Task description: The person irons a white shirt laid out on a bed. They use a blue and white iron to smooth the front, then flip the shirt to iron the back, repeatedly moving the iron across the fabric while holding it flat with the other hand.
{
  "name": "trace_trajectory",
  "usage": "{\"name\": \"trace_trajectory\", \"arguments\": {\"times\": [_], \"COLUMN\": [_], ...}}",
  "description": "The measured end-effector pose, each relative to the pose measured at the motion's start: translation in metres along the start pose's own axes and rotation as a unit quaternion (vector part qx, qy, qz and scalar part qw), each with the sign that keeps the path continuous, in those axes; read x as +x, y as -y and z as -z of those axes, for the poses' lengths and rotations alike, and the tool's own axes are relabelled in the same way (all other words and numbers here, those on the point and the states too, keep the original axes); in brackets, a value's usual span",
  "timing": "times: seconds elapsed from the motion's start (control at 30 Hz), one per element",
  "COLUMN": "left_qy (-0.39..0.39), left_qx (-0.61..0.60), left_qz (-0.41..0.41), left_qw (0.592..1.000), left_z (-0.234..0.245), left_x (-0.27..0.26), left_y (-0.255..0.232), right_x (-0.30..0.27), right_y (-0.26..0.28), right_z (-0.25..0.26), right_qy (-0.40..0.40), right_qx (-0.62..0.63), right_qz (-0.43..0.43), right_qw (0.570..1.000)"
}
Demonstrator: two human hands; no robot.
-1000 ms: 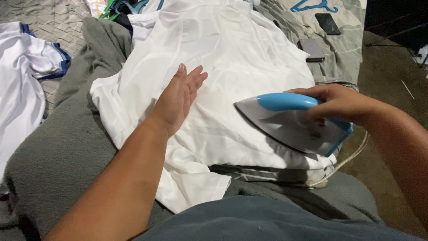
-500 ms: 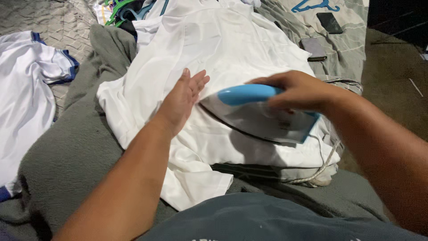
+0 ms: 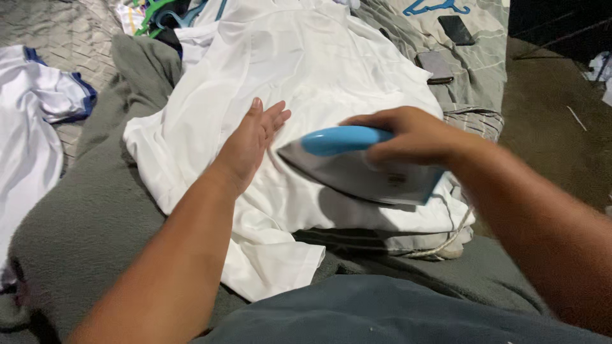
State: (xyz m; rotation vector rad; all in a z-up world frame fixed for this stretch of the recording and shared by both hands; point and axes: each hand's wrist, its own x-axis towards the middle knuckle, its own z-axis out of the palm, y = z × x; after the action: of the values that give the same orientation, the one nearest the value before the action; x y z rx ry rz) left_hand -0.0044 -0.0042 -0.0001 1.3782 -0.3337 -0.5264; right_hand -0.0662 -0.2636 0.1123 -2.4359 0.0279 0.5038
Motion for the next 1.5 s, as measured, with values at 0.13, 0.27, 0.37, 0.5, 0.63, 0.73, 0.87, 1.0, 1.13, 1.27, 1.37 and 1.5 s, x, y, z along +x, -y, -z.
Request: {"name": "trace_trajectory", "arguments": {"times": [0.13,0.27,0.37,0.5,0.63,0.73,0.87,1.0,1.13,1.27,1.37,1.5], "left_qy": [0.003,0.008,0.008,0.009,0.002,0.009,0.009,0.001,0.005,0.011,0.012,0.009], "left_qx": [-0.038,-0.077,-0.078,-0.043,-0.014,0.018,-0.015,-0.040,-0.048,-0.028,-0.024,-0.012], "left_qz": [-0.025,-0.041,-0.046,-0.026,-0.023,-0.024,-0.036,-0.017,-0.008,-0.016,-0.023,-0.023], "left_qw": [0.999,0.996,0.996,0.999,1.000,1.000,0.999,0.999,0.999,0.999,0.999,1.000], "left_z": [0.006,0.012,0.012,0.006,0.005,0.006,0.006,0.007,0.007,0.006,0.007,0.007], "left_x": [0.006,0.009,0.009,0.007,0.005,0.004,0.005,0.003,0.003,0.005,0.007,0.004], "left_y": [0.008,0.012,0.011,0.008,0.007,0.008,0.008,0.004,0.001,0.003,0.005,0.007], "right_x": [-0.005,-0.042,-0.076,-0.089,-0.075,-0.069,-0.079,-0.096,-0.108,-0.102,-0.084,-0.058], "right_y": [0.014,0.002,-0.006,-0.003,0.024,0.042,0.030,-0.022,-0.066,-0.057,-0.015,0.044], "right_z": [-0.010,-0.008,-0.022,-0.037,-0.046,-0.064,-0.080,-0.065,-0.039,-0.032,-0.043,-0.054], "right_qy": [0.005,0.070,0.087,0.056,0.014,0.006,0.051,-0.056,-0.094,-0.078,-0.072,-0.099], "right_qx": [-0.033,-0.062,-0.116,-0.236,-0.250,-0.244,-0.282,-0.167,-0.064,-0.130,-0.128,-0.156], "right_qz": [-0.012,-0.095,-0.119,-0.114,0.053,0.166,0.115,0.190,-0.108,-0.209,-0.215,-0.092], "right_qw": [0.999,0.991,0.982,0.964,0.967,0.956,0.951,0.966,0.988,0.966,0.965,0.978]}}
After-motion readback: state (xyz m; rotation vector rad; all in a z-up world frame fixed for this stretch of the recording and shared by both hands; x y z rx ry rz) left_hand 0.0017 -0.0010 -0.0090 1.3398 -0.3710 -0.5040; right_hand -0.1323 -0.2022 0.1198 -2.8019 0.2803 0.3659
